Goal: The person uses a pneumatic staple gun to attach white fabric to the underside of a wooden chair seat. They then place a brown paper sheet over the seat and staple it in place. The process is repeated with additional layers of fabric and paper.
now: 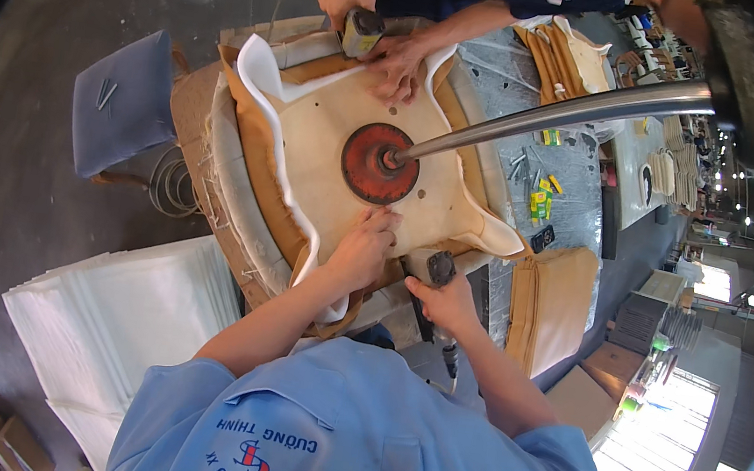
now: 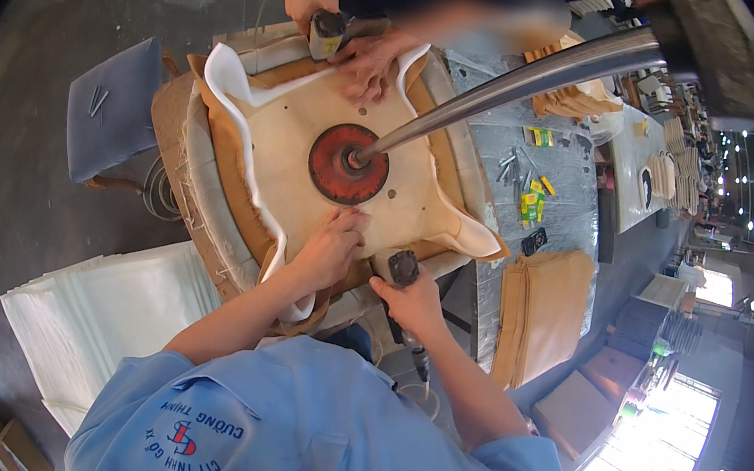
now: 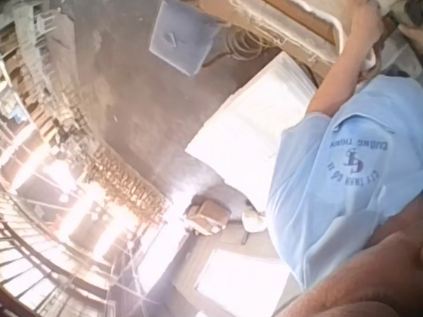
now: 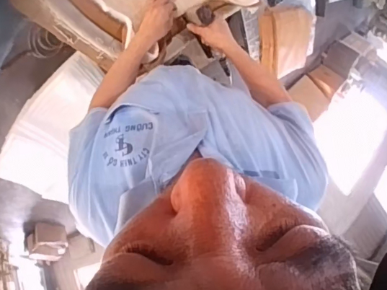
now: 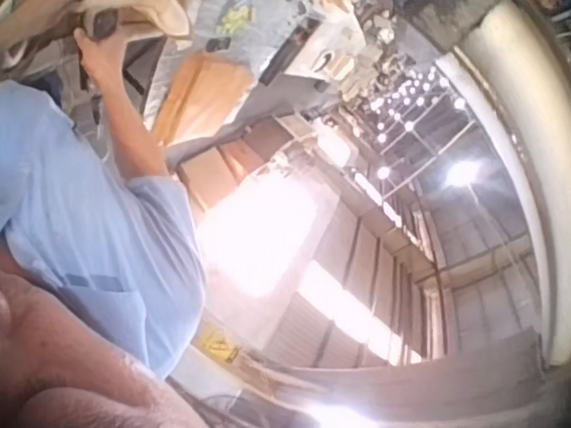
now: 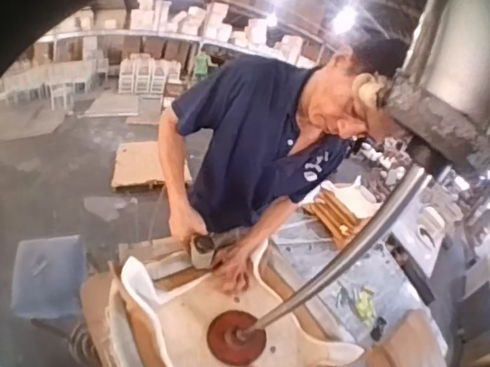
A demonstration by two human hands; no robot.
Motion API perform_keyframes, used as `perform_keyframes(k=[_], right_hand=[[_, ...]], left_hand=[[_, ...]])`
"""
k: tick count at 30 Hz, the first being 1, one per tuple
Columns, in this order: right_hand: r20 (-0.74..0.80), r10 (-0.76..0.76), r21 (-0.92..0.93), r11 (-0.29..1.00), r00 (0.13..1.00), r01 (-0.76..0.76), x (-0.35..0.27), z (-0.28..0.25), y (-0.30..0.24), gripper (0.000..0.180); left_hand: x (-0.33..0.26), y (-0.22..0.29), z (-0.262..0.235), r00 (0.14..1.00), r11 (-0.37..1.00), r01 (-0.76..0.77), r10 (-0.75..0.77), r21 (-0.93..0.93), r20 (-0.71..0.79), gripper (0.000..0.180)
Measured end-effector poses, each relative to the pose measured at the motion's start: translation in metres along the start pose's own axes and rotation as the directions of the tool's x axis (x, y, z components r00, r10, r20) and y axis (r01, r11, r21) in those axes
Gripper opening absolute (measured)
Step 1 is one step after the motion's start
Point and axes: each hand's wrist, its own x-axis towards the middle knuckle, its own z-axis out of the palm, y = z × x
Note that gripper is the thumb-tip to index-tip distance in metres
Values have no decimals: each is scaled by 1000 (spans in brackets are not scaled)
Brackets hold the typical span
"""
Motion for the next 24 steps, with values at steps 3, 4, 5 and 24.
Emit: perform_keyframes(k=[3, 4, 5, 24], right_hand=[[8, -21, 92, 996, 1000, 21, -4, 1, 10, 35], [24, -30, 101, 995, 999, 28, -6, 1, 10, 35], [40, -40, 109, 993, 998, 35, -8, 2, 9, 34], [-158, -189, 429, 871, 969, 240, -34, -30, 117, 37]], left_hand=[[-1, 1, -5, 1000, 1000, 18, -18, -1, 15, 16], [-4, 0, -6, 999, 1000, 28, -28, 3, 24, 17], [-7, 1, -7, 1000, 1000, 21, -21, 17, 9, 17], [-90, 82, 43, 951, 978, 77, -131, 193, 279, 77]])
